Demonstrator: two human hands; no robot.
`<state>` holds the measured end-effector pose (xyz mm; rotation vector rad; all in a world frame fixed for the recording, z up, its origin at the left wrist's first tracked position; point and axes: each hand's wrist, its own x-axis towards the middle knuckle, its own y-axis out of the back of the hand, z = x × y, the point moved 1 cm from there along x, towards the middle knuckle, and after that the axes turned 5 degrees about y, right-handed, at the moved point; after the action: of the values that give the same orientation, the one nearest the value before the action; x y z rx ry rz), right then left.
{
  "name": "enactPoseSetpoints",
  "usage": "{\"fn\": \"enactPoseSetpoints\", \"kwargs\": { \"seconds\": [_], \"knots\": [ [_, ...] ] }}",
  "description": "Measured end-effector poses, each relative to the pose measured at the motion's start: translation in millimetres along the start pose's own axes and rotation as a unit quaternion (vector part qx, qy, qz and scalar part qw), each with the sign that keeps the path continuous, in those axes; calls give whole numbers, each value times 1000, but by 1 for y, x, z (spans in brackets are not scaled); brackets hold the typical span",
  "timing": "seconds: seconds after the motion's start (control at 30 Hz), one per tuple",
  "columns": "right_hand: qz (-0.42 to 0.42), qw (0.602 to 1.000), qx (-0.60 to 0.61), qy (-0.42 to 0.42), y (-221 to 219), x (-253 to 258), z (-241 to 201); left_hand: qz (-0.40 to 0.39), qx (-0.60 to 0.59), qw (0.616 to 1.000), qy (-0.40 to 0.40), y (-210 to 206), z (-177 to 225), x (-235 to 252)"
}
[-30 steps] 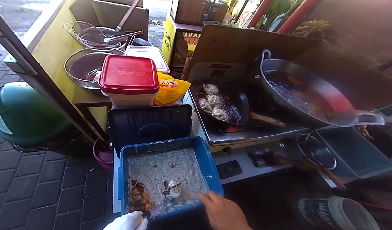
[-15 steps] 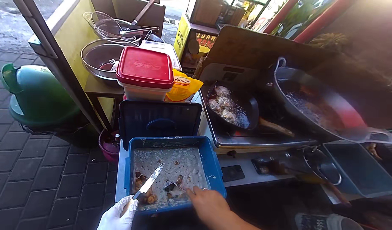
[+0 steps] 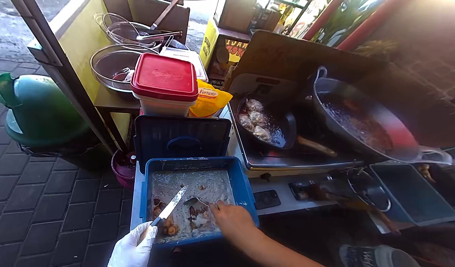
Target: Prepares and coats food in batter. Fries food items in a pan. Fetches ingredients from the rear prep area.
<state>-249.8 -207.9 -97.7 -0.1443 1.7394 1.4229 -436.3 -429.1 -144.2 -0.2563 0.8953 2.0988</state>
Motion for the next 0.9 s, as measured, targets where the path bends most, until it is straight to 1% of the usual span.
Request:
{"fn": "enactPoseSetpoints", "kwargs": {
  "seconds": [0.2,0.33,0.4,0.5,0.57,0.77,0.83,0.9],
  "knots": [
    [-8,996,-46,81,2,-7,5,10,21,1000,0,-1,-2,-1],
    [-48,989,-60,130,14,-14,12,12,25,1000,-2,-2,-1,-2],
    [-54,986,-60,147,20,-18,15,20,22,1000,-3,-3,-2,-2],
    [-64,987,-35,143,32,-23,23,24,24,999,-4,-4,0,-2],
    [-57,989,-2,133,39,-22,30,24,33,999,-9,-5,-1,-2],
    [4,980,143,139,50,-29,52,30,18,999,-8,-6,-2,-2],
    [11,981,145,125,50,-32,55,33,18,999,-8,-6,-2,-2],
    [24,989,106,102,43,-28,51,39,23,999,-15,-7,-2,-1]
  ]
}}
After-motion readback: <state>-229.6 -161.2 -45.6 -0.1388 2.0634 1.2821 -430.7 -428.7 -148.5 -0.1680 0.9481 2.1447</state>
